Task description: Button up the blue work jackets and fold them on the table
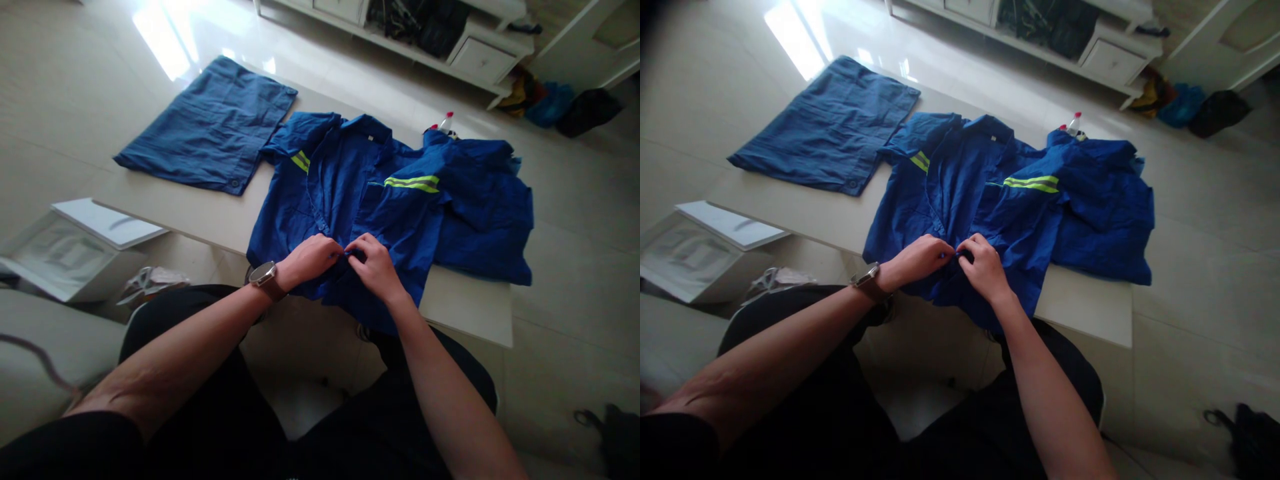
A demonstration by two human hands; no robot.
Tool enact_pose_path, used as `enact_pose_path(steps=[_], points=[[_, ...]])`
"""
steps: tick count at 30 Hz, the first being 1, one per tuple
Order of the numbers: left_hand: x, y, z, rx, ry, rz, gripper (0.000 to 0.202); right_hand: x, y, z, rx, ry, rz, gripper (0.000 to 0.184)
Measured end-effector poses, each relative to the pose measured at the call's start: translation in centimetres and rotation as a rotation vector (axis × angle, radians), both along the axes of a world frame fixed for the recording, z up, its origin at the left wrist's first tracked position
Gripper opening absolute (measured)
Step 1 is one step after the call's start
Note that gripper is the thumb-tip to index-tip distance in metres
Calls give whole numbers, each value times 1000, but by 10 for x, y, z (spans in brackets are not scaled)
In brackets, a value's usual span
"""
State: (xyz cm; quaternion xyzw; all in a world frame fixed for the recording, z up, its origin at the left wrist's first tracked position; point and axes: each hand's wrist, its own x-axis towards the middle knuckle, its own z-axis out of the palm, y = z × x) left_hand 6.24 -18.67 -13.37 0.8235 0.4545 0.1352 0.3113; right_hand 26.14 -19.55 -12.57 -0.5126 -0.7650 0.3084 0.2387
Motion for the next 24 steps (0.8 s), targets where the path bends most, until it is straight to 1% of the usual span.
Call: enact_pose_path(steps=[5,9,11,15,19,21,24], points=[[5,-1,-2,-135,-160,151,28,-3,2,-1,-57,48,-134,13],[8,0,-4,-213,-240,267,26,-4,3,-1,-17,63,-87,12],[8,0,-4,-249,-271,303,26,-5,3,-1,6,63,-63,12],[8,0,-3,-270,-292,304,28,-5,3,0,9,61,-64,7],[8,0,-2,-277,-316,318,29,-5,2,1,14,60,-78,9],[8,1,-2,-340,-352,311,26,-5,3,0,19,55,-94,9],[9,4,-4,-513,-447,325,22,-5,3,-1,41,51,-107,9]])
